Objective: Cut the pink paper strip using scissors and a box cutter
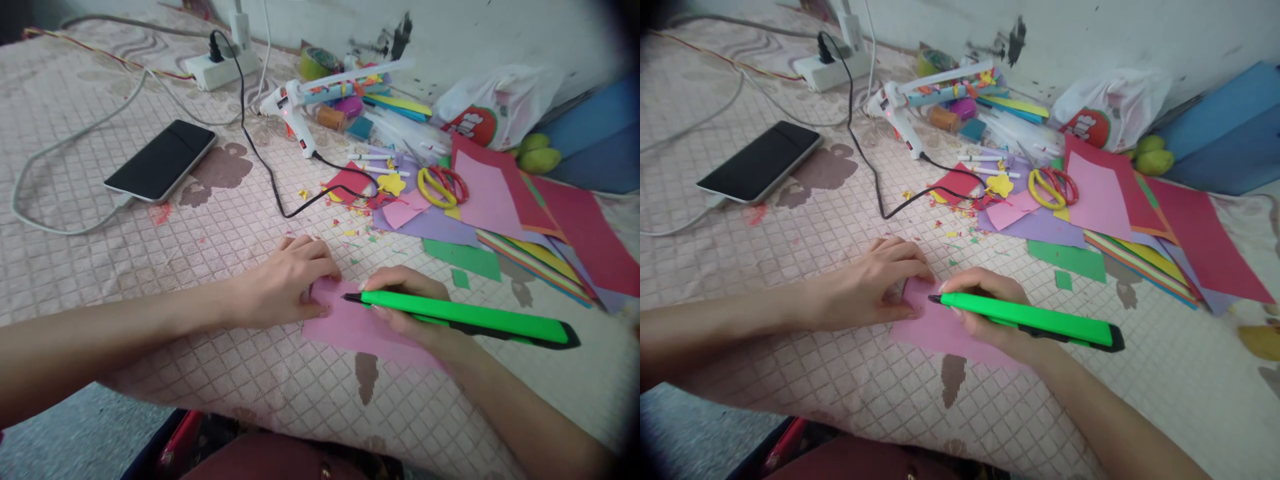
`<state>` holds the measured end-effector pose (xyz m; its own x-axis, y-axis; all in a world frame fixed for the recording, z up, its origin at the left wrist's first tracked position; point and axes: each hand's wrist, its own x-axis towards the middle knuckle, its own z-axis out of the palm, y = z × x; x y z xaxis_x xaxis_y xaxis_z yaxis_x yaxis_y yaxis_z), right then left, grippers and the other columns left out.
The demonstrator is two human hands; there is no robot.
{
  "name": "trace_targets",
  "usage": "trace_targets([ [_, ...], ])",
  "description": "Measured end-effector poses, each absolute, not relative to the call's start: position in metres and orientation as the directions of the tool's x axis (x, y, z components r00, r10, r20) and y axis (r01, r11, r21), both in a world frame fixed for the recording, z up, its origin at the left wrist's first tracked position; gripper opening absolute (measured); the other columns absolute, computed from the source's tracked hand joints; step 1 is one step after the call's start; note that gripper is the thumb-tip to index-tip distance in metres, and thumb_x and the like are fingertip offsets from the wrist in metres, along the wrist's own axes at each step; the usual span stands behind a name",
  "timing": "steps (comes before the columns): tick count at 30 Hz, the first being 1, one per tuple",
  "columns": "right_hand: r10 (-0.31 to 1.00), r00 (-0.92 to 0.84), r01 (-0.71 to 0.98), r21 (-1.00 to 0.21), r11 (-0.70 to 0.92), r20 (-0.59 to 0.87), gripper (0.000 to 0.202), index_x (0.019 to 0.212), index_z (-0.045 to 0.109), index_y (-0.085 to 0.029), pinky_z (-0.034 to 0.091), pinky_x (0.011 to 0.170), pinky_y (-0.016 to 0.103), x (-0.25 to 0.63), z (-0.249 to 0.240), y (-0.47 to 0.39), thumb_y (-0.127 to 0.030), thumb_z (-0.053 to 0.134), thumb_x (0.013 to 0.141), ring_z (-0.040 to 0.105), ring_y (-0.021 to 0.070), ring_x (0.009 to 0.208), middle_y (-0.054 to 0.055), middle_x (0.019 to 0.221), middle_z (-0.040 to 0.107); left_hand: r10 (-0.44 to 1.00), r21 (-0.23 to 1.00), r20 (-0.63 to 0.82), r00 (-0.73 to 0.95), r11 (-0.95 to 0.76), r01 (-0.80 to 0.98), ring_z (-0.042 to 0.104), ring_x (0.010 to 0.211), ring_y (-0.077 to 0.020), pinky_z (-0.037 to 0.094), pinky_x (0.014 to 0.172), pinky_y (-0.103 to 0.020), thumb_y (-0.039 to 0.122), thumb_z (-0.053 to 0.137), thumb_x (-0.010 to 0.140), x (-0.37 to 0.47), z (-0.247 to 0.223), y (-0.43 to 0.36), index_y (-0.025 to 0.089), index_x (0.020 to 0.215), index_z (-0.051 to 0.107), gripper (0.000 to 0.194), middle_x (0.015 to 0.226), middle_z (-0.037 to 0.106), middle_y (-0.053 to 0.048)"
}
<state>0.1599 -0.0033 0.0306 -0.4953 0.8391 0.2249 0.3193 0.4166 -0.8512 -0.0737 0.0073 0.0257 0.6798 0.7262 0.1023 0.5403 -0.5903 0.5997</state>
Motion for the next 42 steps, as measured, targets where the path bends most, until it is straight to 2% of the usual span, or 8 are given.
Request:
trace_targets([
  [6, 0.878, -0.446, 0.348, -0.871, 0.347, 0.172, 0.017, 0.093, 0.064, -0.024, 0.046, 0.052, 0.021, 0.165, 0.039, -0.006, -0.015, 0.06, 0.079, 0.059, 0.0105, 0.064, -0.001, 0.081, 0.066, 0.753, 0.597, 0.108, 0.649, -0.571, 0.563, 0.05, 0.095, -0.0204, 0.036, 0.089, -0.037, 0.027, 0.062, 0.083, -0.072, 0.028, 0.008, 0.016, 0.092, 0.062, 0.014, 0.096, 0.058, -0.005],
  [13, 0.909, -0.365, 0.366, -0.868, 0.337, 0.199, 0.014, 0.087, 0.065, -0.024, 0.044, 0.046, 0.022, 0.162, 0.045, -0.005, -0.016, 0.061, 0.077, 0.059, 0.0125, 0.063, 0.001, 0.077, 0.066, 0.774, 0.498, 0.102, 0.625, -0.584, 0.641, 0.05, 0.097, -0.0234, 0.037, 0.087, -0.04, 0.024, 0.063, 0.079, -0.061, 0.03, 0.007, 0.017, 0.099, 0.06, 0.021, 0.101, 0.058, -0.007],
  [20, 0.9, -0.381, 0.349, -0.868, 0.354, 0.214, 0.015, 0.091, 0.063, -0.025, 0.044, 0.047, 0.023, 0.169, 0.046, -0.004, -0.017, 0.061, 0.079, 0.061, 0.0133, 0.068, 0.001, 0.081, 0.065, 0.793, 0.588, 0.104, 0.601, -0.536, 0.606, 0.054, 0.081, -0.0171, 0.04, 0.072, -0.031, 0.014, 0.06, 0.073, -0.059, 0.032, 0.01, 0.015, 0.075, 0.056, 0.004, 0.085, 0.059, -0.004],
  [23, 0.892, -0.38, 0.331, -0.864, 0.379, 0.246, 0.016, 0.092, 0.063, -0.025, 0.044, 0.047, 0.023, 0.17, 0.047, -0.006, -0.016, 0.06, 0.079, 0.061, 0.0133, 0.069, 0.0, 0.082, 0.065, 0.844, 0.647, 0.046, 0.534, -0.432, 0.628, 0.053, 0.068, -0.0133, 0.039, 0.06, -0.025, 0.012, 0.056, 0.075, -0.06, 0.032, 0.01, 0.016, 0.086, 0.059, 0.012, 0.078, 0.06, -0.001],
  [26, 0.893, -0.374, 0.337, -0.861, 0.381, 0.25, 0.015, 0.091, 0.063, -0.025, 0.043, 0.048, 0.022, 0.168, 0.048, -0.009, -0.016, 0.06, 0.079, 0.06, 0.0123, 0.068, 0.0, 0.082, 0.065, 0.867, 0.664, 0.024, 0.497, -0.386, 0.64, 0.054, 0.062, -0.0122, 0.039, 0.057, -0.024, 0.013, 0.05, 0.081, -0.063, 0.034, 0.012, 0.017, 0.104, 0.057, 0.024, 0.07, 0.06, 0.001],
  [32, 0.882, -0.435, 0.341, -0.874, 0.346, 0.18, 0.019, 0.096, 0.064, -0.026, 0.046, 0.051, 0.022, 0.164, 0.047, -0.015, -0.016, 0.06, 0.081, 0.059, 0.0116, 0.066, 0.0, 0.085, 0.066, 0.688, 0.714, 0.055, 0.723, -0.534, 0.454, 0.06, 0.073, -0.0107, 0.044, 0.067, -0.022, 0.007, 0.048, 0.08, -0.074, 0.042, 0.019, 0.015, 0.089, 0.067, 0.022, 0.087, 0.068, -0.003],
  [38, 0.895, -0.381, 0.341, -0.864, 0.371, 0.234, 0.017, 0.093, 0.064, -0.026, 0.053, 0.06, 0.026, 0.16, 0.048, -0.015, -0.015, 0.061, 0.081, 0.063, 0.0149, 0.072, 0.002, 0.085, 0.068, 0.833, 0.734, -0.016, 0.553, -0.366, 0.573, 0.056, 0.06, -0.0086, 0.041, 0.056, -0.02, 0.018, 0.056, 0.08, -0.079, 0.042, 0.022, 0.017, 0.093, 0.071, 0.02, 0.075, 0.069, 0.0],
  [42, 0.888, -0.397, 0.371, -0.845, 0.387, 0.232, 0.019, 0.095, 0.064, -0.027, 0.054, 0.065, 0.027, 0.16, 0.048, -0.015, -0.014, 0.061, 0.081, 0.064, 0.0157, 0.078, 0.002, 0.088, 0.068, 0.785, 0.754, -0.11, 0.61, -0.334, 0.565, 0.055, 0.058, -0.0077, 0.038, 0.053, -0.018, 0.022, 0.055, 0.082, -0.084, 0.046, 0.022, 0.017, 0.098, 0.07, 0.022, 0.071, 0.067, 0.001],
])
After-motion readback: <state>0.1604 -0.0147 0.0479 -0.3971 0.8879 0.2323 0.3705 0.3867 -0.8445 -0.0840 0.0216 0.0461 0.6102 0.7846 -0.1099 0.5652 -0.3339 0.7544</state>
